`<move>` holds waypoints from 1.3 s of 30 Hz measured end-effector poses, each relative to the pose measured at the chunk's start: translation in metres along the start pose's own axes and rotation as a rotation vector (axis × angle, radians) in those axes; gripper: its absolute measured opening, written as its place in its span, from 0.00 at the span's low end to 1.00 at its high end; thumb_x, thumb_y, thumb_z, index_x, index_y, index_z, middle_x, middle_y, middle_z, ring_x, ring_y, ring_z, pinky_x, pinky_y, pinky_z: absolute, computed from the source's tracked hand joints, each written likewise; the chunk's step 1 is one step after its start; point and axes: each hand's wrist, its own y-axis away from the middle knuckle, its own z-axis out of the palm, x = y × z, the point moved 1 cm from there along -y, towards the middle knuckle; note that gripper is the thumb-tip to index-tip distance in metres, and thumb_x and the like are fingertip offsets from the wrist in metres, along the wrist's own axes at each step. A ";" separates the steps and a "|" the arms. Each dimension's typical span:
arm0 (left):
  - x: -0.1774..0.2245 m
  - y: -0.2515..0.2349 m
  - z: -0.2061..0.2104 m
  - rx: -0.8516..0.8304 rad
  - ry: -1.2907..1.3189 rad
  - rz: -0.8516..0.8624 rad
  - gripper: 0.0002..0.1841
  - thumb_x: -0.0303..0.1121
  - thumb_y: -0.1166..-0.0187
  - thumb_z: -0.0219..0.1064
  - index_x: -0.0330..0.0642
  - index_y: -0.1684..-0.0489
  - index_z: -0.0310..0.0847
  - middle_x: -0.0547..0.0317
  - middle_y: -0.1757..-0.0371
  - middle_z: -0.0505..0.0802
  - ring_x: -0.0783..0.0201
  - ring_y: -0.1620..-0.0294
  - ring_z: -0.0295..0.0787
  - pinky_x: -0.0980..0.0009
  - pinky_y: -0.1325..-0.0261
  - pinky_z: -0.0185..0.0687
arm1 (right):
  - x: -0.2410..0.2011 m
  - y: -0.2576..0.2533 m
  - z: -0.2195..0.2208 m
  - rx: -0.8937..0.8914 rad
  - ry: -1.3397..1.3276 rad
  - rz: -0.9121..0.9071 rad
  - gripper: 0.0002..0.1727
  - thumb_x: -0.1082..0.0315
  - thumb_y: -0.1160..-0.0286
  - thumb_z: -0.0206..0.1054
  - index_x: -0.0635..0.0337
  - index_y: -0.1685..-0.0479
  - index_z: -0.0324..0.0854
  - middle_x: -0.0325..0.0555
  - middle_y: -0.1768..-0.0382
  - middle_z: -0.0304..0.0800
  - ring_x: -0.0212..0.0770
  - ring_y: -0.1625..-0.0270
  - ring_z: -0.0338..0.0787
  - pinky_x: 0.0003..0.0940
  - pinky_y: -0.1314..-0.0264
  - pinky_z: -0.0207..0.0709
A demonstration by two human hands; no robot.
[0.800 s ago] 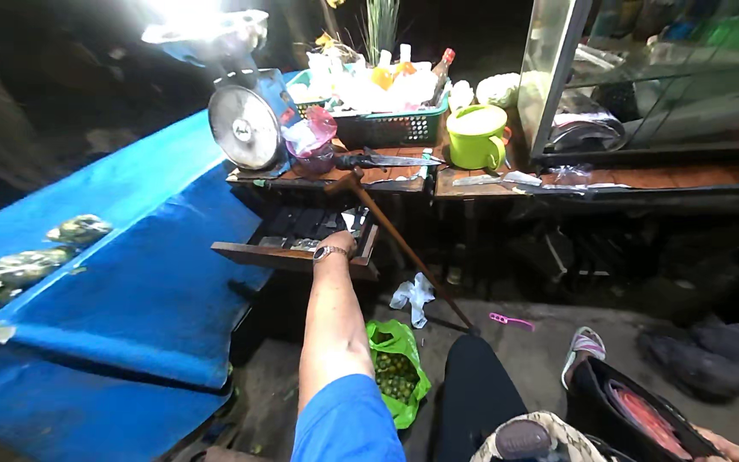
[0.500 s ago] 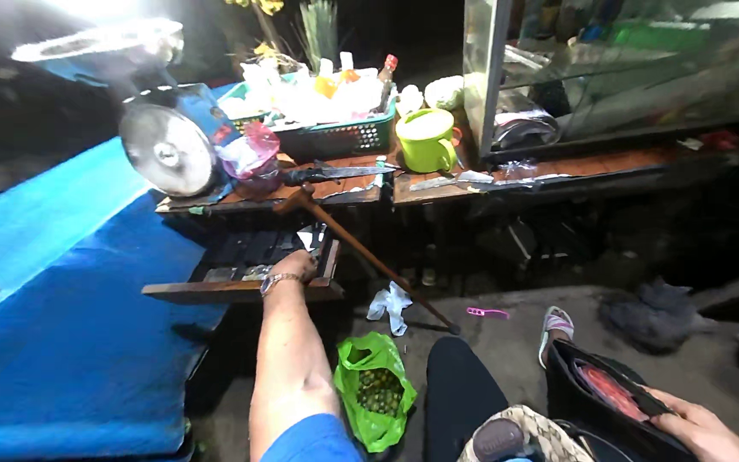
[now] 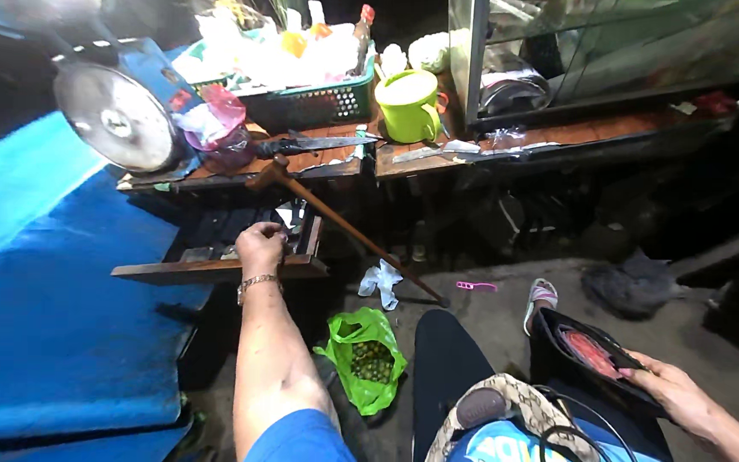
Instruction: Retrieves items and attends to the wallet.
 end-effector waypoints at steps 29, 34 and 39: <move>0.299 0.315 0.219 -1.213 0.381 1.515 0.10 0.27 0.15 0.61 0.36 0.53 0.92 0.48 0.52 0.96 0.53 0.45 0.94 0.54 0.36 0.85 | -0.001 0.012 -0.007 -0.076 -0.083 -0.160 0.21 0.68 0.17 0.57 0.58 0.28 0.83 0.48 0.37 0.91 0.35 0.36 0.89 0.40 0.28 0.80; 0.282 0.265 0.193 -1.024 0.394 1.333 0.10 0.21 0.22 0.64 0.32 0.50 0.90 0.43 0.53 0.95 0.50 0.47 0.94 0.53 0.38 0.85 | -0.002 0.004 -0.007 -0.009 -0.051 -0.100 0.22 0.68 0.22 0.57 0.61 0.31 0.83 0.51 0.44 0.93 0.38 0.44 0.91 0.44 0.37 0.83; 0.205 0.185 0.156 -0.542 0.495 0.932 0.09 0.23 0.20 0.65 0.33 0.50 0.91 0.49 0.50 0.96 0.62 0.47 0.94 0.63 0.36 0.88 | 0.000 -0.001 -0.005 -0.004 -0.047 -0.101 0.24 0.64 0.27 0.59 0.62 0.33 0.84 0.51 0.46 0.93 0.36 0.46 0.92 0.43 0.38 0.84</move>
